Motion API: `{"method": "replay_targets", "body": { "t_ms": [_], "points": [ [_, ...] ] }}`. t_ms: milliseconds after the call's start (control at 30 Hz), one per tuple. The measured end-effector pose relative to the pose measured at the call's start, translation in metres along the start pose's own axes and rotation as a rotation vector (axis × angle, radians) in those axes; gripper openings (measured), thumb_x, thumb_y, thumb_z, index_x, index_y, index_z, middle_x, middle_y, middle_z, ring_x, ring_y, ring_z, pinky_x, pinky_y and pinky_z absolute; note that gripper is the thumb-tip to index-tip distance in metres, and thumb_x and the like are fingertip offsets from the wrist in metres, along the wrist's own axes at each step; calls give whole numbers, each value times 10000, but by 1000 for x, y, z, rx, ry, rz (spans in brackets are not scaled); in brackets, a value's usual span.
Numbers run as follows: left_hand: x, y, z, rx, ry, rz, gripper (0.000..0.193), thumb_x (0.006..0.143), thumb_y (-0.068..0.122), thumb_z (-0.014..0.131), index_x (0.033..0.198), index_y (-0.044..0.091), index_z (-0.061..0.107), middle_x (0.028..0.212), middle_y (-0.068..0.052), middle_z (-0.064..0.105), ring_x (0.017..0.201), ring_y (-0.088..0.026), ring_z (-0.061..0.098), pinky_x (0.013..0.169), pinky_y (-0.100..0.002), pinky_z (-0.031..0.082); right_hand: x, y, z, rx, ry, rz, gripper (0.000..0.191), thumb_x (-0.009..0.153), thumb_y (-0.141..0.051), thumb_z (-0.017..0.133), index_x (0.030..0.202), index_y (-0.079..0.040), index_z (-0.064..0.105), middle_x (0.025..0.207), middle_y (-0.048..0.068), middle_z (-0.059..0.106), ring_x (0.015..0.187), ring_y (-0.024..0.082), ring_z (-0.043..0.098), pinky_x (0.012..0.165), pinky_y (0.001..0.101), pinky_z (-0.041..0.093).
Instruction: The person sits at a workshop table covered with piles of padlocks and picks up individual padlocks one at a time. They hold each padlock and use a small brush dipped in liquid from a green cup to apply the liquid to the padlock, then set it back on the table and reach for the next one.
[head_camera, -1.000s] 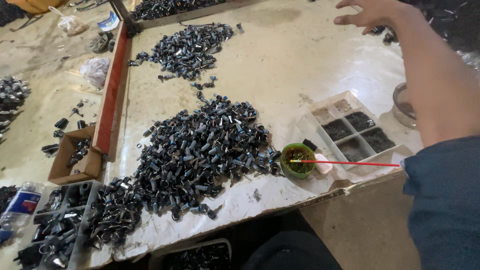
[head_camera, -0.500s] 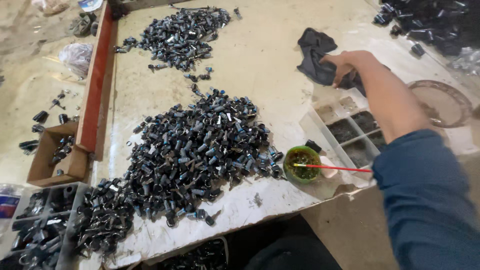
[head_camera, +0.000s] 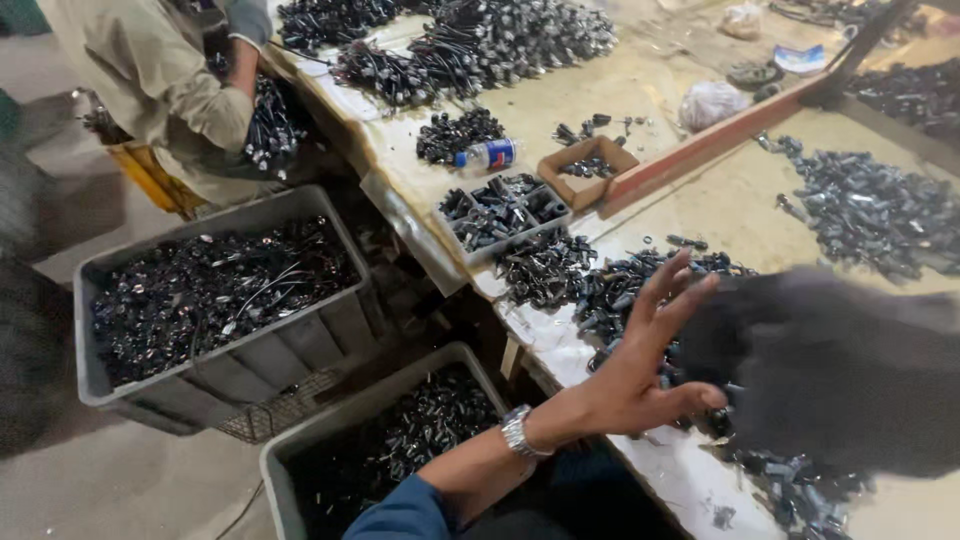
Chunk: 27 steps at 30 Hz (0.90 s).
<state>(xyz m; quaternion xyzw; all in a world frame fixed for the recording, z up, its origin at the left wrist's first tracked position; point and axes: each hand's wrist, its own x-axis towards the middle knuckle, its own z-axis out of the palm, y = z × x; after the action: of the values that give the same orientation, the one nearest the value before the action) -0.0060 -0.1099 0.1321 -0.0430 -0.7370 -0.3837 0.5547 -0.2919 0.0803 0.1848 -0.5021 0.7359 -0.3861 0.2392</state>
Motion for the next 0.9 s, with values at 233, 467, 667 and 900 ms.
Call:
{"method": "replay_targets", "body": {
  "t_ms": [233,467,667,900],
  "points": [
    [-51,67,9,-449,364,-383,533,991,212,683,1452,65,458,1375,-137,452,1193,-248,505,959,-369,475,-17,-123,108,-623,-218,-614,707,857,-539,707,1491,-248,592,1520,124,409,1434,351,380,1064,500,380],
    [-85,54,-23,-340,414,-478,401,987,146,674,1361,88,543,1180,-51,608,993,-186,637,833,-301,547,-17,-138,175,-833,108,-984,632,865,-604,582,1230,-91,638,1629,250,74,1524,497,-24,1182,686,69],
    [-94,9,-21,402,-41,-128,392,946,192,676,1316,91,597,1322,-85,631,1229,-276,641,1061,-375,545,-21,-120,187,-487,-64,-673,663,1022,-590,418,1418,-58,444,1702,280,-112,1576,490,-81,1211,602,56],
    [-101,-7,-7,148,-82,-219,406,954,177,659,1343,89,581,1356,-97,615,1261,-274,625,1090,-383,524,-65,-86,189,725,-415,302,752,1001,-538,384,1642,-177,229,1773,146,135,1605,331,111,1256,483,74]
  ]
}}
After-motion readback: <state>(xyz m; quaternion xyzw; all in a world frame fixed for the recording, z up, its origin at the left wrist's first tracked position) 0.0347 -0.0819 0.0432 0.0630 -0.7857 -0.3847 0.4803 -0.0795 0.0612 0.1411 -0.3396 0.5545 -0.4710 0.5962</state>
